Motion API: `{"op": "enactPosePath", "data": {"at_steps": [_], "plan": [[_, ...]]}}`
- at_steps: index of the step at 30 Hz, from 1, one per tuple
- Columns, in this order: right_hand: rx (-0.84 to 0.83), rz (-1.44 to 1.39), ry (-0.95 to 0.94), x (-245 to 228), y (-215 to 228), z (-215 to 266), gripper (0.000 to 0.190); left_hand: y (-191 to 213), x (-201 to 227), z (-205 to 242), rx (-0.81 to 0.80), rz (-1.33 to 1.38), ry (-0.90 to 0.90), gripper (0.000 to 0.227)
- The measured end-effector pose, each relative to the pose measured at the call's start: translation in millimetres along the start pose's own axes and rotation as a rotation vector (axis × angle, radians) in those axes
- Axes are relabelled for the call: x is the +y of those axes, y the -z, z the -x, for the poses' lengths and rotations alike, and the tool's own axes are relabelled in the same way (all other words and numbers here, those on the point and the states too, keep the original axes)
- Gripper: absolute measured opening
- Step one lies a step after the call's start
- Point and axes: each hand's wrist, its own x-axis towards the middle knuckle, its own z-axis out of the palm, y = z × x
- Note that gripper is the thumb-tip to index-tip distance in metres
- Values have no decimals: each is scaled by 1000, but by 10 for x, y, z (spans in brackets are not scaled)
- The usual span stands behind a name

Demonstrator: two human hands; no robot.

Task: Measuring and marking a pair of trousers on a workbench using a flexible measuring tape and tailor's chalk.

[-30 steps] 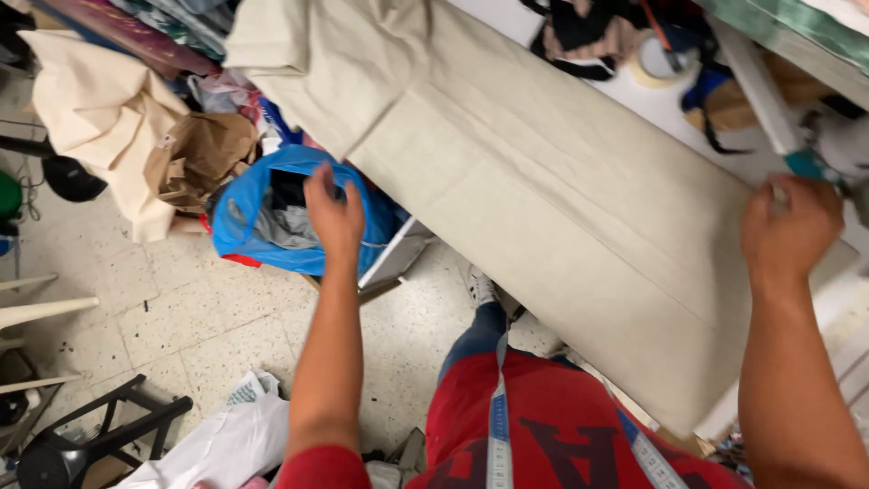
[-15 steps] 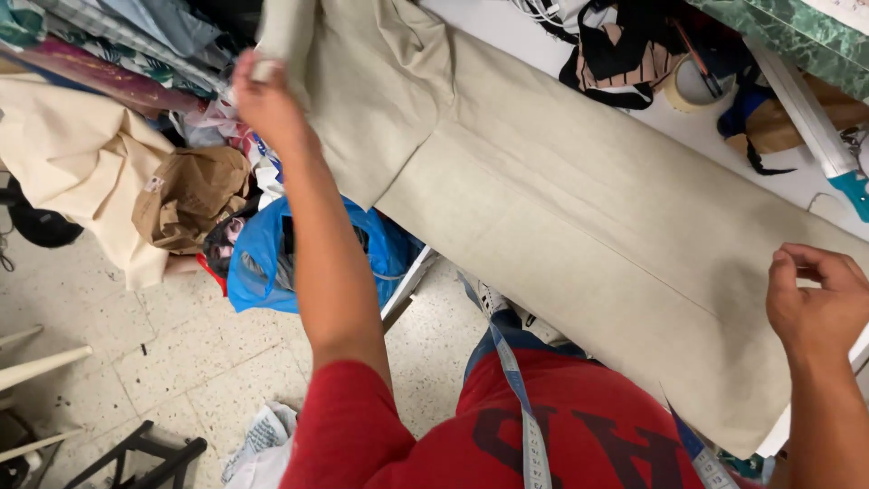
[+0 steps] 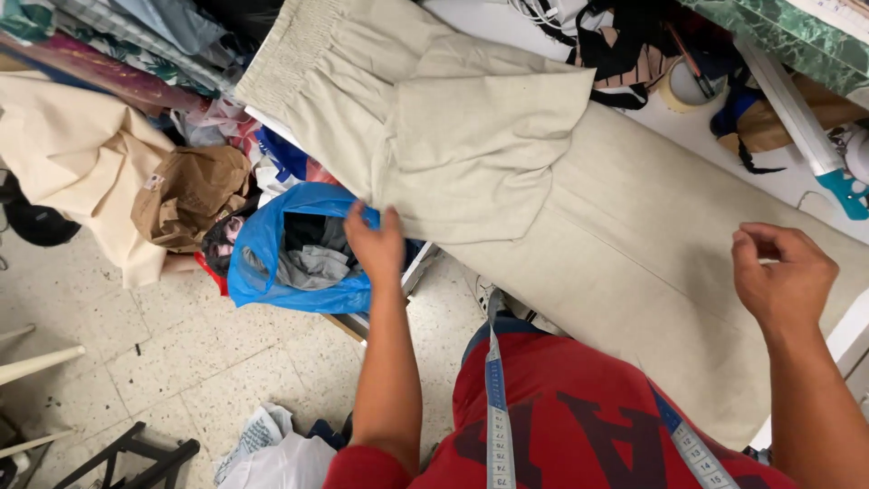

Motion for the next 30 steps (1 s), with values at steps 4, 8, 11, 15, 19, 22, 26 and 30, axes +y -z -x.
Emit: {"op": "enactPosePath", "data": {"at_steps": [4,8,11,15,19,22,26,30], "plan": [[-37,-110,48,-305,-323,-65,11,122,137,-434,-372,-5,781,86],[-251,-467,282,-1381,-609,-198,27,-60,-296,-177,-133,-177,491,33],[-280,-492,606,-2227,-652,-220,40,250,1004,151,-145,-36,92,5],[-159,-333,1050,-2314,-665,-481,53,134,1710,887,-581,-91,-301,13],[-496,270,1242,-1386,-363,-945,33,271,2267,1441,-564,162,-587,26],[-409,653,1011,-509,202,-1007,26,325,2478,1890,-761,264,-592,35],[-345,837,604,430,919,-701,48,279,2725,2498,-1143,379,-617,59],[-313,722,602,1504,949,-351,40,38,2984,3195,-1310,304,-594,66]]}}
